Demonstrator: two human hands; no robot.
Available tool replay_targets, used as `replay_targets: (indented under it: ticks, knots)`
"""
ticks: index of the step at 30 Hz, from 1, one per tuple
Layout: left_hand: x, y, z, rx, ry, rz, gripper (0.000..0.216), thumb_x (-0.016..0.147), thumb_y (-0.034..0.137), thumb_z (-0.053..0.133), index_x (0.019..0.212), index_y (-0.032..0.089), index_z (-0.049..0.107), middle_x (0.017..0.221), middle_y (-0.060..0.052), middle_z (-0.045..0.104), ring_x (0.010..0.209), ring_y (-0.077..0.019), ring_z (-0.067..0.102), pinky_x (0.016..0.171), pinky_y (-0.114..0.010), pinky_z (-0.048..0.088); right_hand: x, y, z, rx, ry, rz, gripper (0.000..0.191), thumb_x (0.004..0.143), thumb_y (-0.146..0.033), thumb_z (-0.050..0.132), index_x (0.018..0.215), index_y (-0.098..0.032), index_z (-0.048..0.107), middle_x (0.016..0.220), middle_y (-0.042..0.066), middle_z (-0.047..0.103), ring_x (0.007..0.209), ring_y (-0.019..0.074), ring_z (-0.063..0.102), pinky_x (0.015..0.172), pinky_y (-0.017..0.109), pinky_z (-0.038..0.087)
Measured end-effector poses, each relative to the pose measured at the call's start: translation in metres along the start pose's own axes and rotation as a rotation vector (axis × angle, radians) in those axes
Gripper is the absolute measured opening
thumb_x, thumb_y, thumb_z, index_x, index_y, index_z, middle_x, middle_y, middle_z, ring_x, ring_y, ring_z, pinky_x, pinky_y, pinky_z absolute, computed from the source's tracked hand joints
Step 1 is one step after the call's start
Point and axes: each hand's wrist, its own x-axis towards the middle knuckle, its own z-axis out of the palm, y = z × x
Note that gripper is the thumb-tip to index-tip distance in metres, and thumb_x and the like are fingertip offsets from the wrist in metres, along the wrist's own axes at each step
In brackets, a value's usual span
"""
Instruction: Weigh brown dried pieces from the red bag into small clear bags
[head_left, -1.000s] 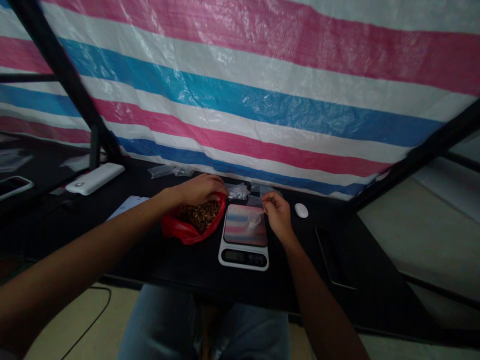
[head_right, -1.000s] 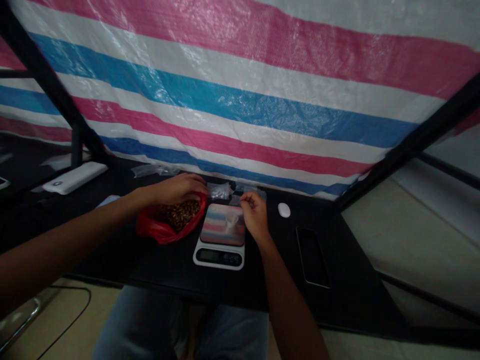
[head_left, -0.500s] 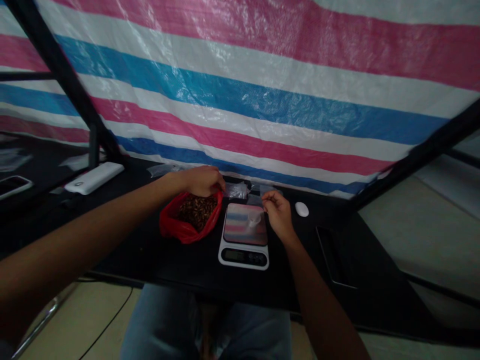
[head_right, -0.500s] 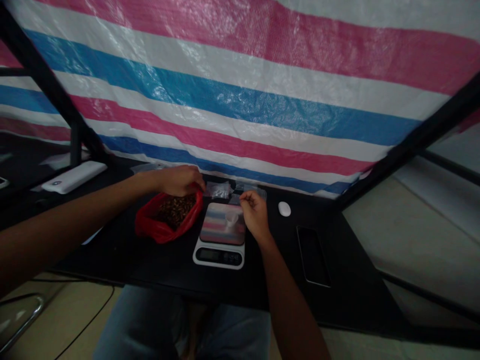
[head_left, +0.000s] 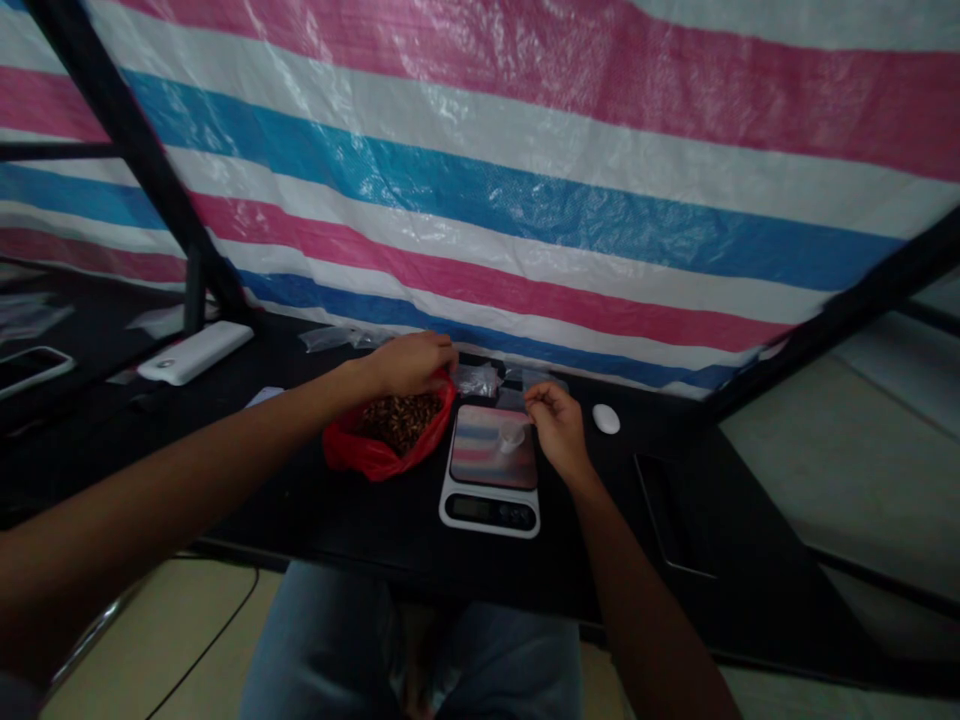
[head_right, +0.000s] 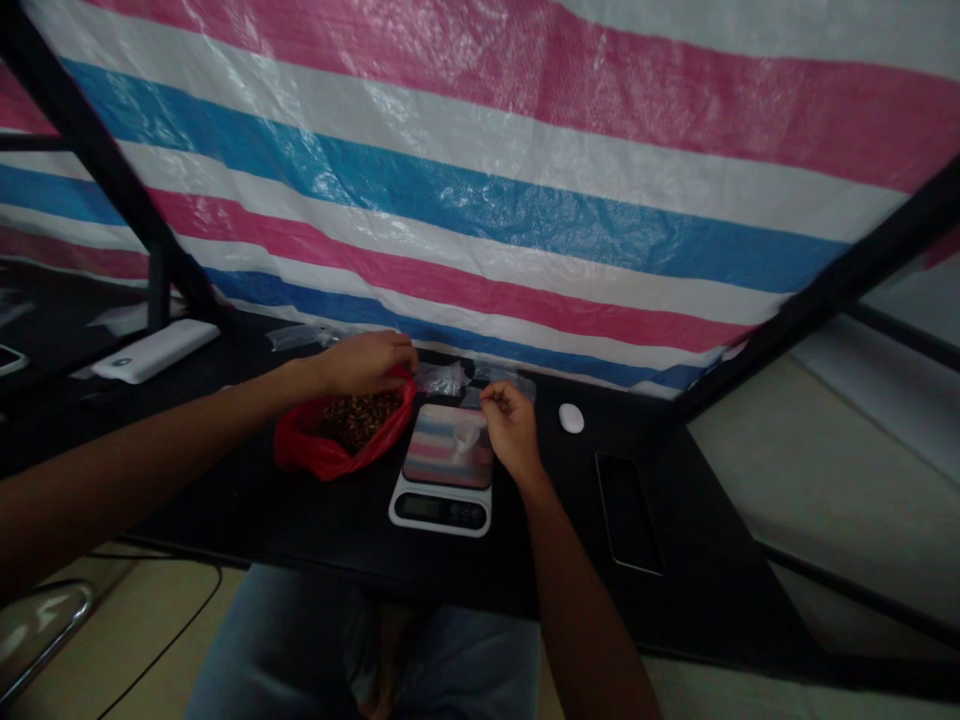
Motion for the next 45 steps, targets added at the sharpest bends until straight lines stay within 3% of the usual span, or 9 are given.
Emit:
replay_targets:
  ticks: [3,7,11,18,23,28,33,37,45]
  knots:
    - [-0.013,0.009,0.004,-0.081,0.027,-0.079,0.025,0.088,0.023,0.060,0.110,0.015,0.068,0.110,-0.012,0.071,0.094,-0.0268,0.069,0.081,-0.035,0.051,0.000,0.000,-0.001,0.004,0.007,-0.001,0.009,0.071,-0.030,0.058,0.074,-0.022,0.062,0.068,-0.001,0.059,0.061,0.0147,0.051,0.061,0.030,0.040]
    - [-0.034,0.007,0.019,-0.203,-0.026,0.113,0.040,0.092,0.034,0.065,0.128,0.018,0.066,0.130,-0.013,0.069,0.117,-0.0286,0.066,0.104,-0.038,0.048,0.000,0.000,-0.001,0.012,0.010,-0.011,0.009,0.071,-0.028,0.057,0.074,-0.022,0.063,0.069,-0.001,0.060,0.062,0.0150,0.052,0.062,0.030,0.041]
    - [-0.045,0.000,0.037,-0.215,-0.060,0.125,0.065,0.086,0.053,0.074,0.141,0.020,0.063,0.148,-0.017,0.060,0.135,-0.0361,0.056,0.116,-0.048,0.041,-0.001,-0.001,0.001,-0.006,-0.008,-0.016,0.008,0.071,-0.028,0.057,0.074,-0.022,0.062,0.069,-0.002,0.060,0.062,0.0149,0.052,0.063,0.030,0.042]
    - [-0.044,0.005,0.049,-0.210,-0.081,0.048,0.064,0.084,0.058,0.075,0.136,0.021,0.067,0.145,-0.017,0.062,0.133,-0.0355,0.059,0.116,-0.049,0.042,-0.001,-0.003,0.001,-0.013,-0.015,-0.009,0.009,0.071,-0.029,0.057,0.074,-0.023,0.062,0.068,-0.001,0.060,0.060,0.0149,0.052,0.062,0.030,0.043]
    - [-0.048,0.008,0.051,-0.240,-0.028,0.032,0.069,0.086,0.059,0.072,0.140,0.017,0.063,0.146,-0.019,0.060,0.134,-0.0356,0.057,0.117,-0.049,0.041,-0.001,-0.004,0.000,-0.027,-0.014,-0.027,0.008,0.071,-0.029,0.058,0.074,-0.023,0.062,0.069,-0.001,0.062,0.064,0.0162,0.054,0.063,0.030,0.044]
    - [-0.064,0.001,0.031,-0.294,0.062,-0.026,0.052,0.096,0.044,0.062,0.139,0.015,0.062,0.145,-0.019,0.059,0.134,-0.0327,0.056,0.116,-0.046,0.043,-0.001,-0.005,0.000,-0.011,-0.013,-0.027,0.008,0.072,-0.029,0.057,0.074,-0.023,0.062,0.071,0.000,0.062,0.063,0.0160,0.054,0.064,0.031,0.044]
    - [-0.080,-0.006,0.011,-0.279,-0.062,-0.042,0.045,0.088,0.032,0.071,0.131,0.019,0.067,0.138,-0.015,0.063,0.127,-0.0300,0.061,0.112,-0.040,0.048,-0.002,-0.004,0.001,-0.013,-0.014,-0.032,0.008,0.072,-0.029,0.058,0.073,-0.023,0.062,0.070,0.000,0.063,0.064,0.0165,0.055,0.063,0.030,0.044]
    - [-0.078,-0.010,0.014,-0.339,-0.137,-0.008,0.037,0.093,0.028,0.068,0.128,0.019,0.071,0.137,-0.013,0.066,0.125,-0.0256,0.064,0.113,-0.036,0.046,-0.002,-0.003,0.002,-0.028,-0.028,-0.039,0.008,0.073,-0.030,0.058,0.073,-0.023,0.062,0.071,0.000,0.063,0.067,0.0175,0.057,0.063,0.030,0.044]
    - [-0.069,-0.011,0.016,-0.279,-0.140,-0.055,0.028,0.094,0.021,0.061,0.116,0.022,0.079,0.123,-0.009,0.076,0.113,-0.0246,0.072,0.101,-0.032,0.052,-0.002,-0.003,0.002,-0.020,-0.013,-0.044,0.008,0.072,-0.030,0.059,0.073,-0.023,0.063,0.071,0.001,0.064,0.069,0.0184,0.058,0.067,0.031,0.046]
